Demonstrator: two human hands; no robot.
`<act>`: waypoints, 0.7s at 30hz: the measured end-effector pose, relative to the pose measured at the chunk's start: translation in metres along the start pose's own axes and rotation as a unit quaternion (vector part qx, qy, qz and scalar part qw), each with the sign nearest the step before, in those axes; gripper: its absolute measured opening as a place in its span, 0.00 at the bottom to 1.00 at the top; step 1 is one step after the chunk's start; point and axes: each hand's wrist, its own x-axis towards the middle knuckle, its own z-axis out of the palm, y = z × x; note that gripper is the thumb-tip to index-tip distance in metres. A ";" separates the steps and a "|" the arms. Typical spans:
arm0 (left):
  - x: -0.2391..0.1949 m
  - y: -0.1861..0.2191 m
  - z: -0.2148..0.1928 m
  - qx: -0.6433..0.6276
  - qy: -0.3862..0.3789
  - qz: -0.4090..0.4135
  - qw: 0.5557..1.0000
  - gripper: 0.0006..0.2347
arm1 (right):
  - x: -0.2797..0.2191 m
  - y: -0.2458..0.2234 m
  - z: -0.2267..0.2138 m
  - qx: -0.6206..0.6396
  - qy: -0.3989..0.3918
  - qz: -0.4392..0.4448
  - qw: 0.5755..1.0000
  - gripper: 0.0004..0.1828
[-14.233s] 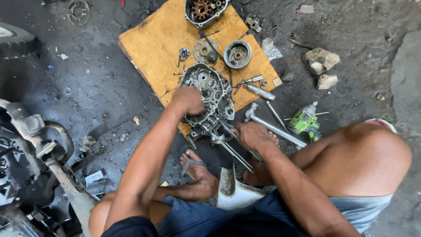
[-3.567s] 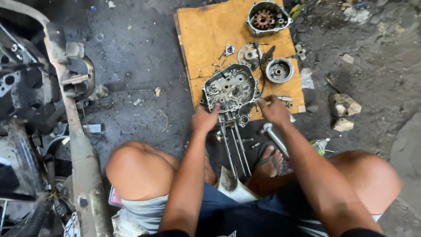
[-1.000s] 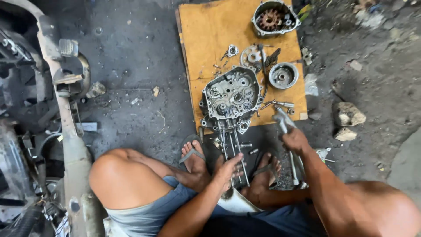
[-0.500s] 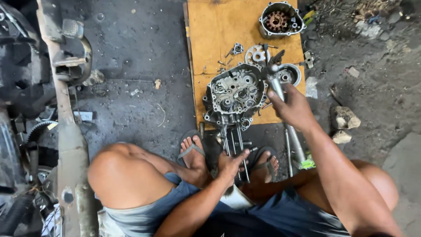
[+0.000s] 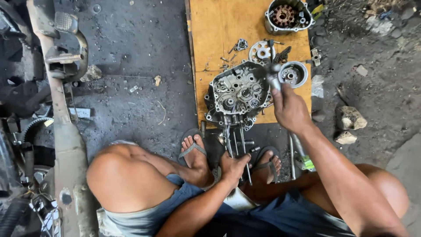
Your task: Disassembling a motorcycle engine crankcase using an impact driver and hand tools
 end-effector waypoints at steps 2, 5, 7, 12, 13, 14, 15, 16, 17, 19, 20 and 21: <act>-0.003 -0.001 -0.003 -0.012 0.002 0.009 1.000 0.12 | -0.004 0.000 0.006 0.028 0.030 -0.002 0.999 0.22; -0.005 0.003 0.000 -0.016 0.000 0.003 1.000 0.13 | -0.004 -0.010 0.009 -0.056 -0.052 -0.021 0.997 0.23; -0.007 0.004 -0.003 -0.031 0.000 -0.001 1.000 0.12 | -0.002 -0.011 0.003 -0.034 -0.063 0.007 0.997 0.25; -0.006 0.000 -0.006 -0.025 0.005 0.004 1.000 0.13 | -0.003 -0.004 0.010 -0.047 -0.058 0.016 0.997 0.25; -0.002 -0.005 -0.005 -0.025 0.003 0.008 1.000 0.14 | 0.000 0.003 0.017 -0.098 -0.075 0.011 0.992 0.26; -0.003 0.004 -0.002 -0.028 -0.003 0.017 0.999 0.14 | 0.002 -0.005 0.008 -0.099 -0.065 0.007 0.993 0.26; -0.004 0.014 0.000 -0.041 -0.001 0.015 0.999 0.13 | 0.003 -0.012 0.000 -0.069 -0.058 0.007 0.996 0.26; -0.015 0.017 -0.006 -0.051 0.009 0.001 0.999 0.12 | -0.004 -0.018 -0.002 -0.039 -0.065 0.011 0.997 0.26; -0.015 0.015 -0.005 -0.050 0.011 -0.001 0.999 0.12 | -0.005 -0.014 -0.001 -0.038 -0.068 0.012 0.997 0.26; -0.015 0.013 -0.003 -0.023 0.011 0.027 0.999 0.12 | -0.007 -0.008 0.001 0.014 -0.011 0.030 0.999 0.24; -0.016 0.009 -0.006 -0.023 0.014 0.026 0.999 0.12 | -0.007 -0.004 0.008 0.014 -0.015 0.029 0.999 0.24; -0.018 0.005 -0.008 -0.016 0.013 0.022 1.000 0.13 | -0.008 -0.001 0.013 -0.044 -0.048 0.024 0.998 0.26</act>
